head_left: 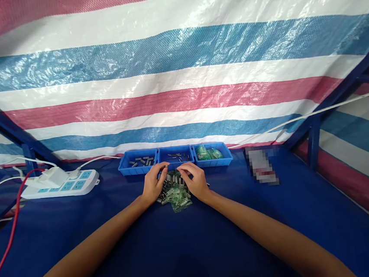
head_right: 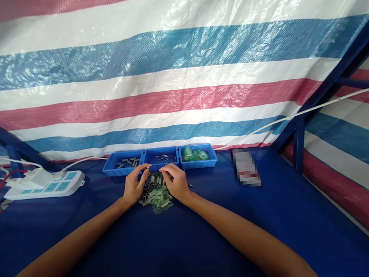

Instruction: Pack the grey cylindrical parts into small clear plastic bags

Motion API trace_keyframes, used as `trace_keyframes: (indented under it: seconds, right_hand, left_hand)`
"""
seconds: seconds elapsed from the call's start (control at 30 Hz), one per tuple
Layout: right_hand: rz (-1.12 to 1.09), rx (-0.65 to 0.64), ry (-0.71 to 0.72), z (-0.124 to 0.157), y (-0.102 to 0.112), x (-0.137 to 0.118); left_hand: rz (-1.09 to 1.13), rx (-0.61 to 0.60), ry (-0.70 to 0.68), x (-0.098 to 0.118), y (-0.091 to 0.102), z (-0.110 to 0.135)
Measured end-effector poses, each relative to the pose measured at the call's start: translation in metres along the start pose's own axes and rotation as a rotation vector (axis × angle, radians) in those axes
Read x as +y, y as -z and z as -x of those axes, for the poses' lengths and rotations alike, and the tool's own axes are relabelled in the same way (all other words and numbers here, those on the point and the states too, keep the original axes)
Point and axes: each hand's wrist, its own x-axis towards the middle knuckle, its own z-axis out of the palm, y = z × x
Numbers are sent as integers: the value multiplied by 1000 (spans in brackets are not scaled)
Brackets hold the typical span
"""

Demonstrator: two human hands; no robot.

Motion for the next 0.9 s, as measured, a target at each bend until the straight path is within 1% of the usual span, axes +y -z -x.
trace_keyframes:
  seconds: [0.33, 0.6, 0.9]
  right_hand:
    - [12, 6, -9, -1, 0, -3]
    - [-10, -14, -20, -1, 0, -3]
    - [6, -82, 60, 1, 0, -4]
  left_hand:
    - [-17, -43, -106, 2, -1, -1]
    - [-8, -39, -35, -5, -5, 3]
    - [50, -75, -105, -5, -4, 2]
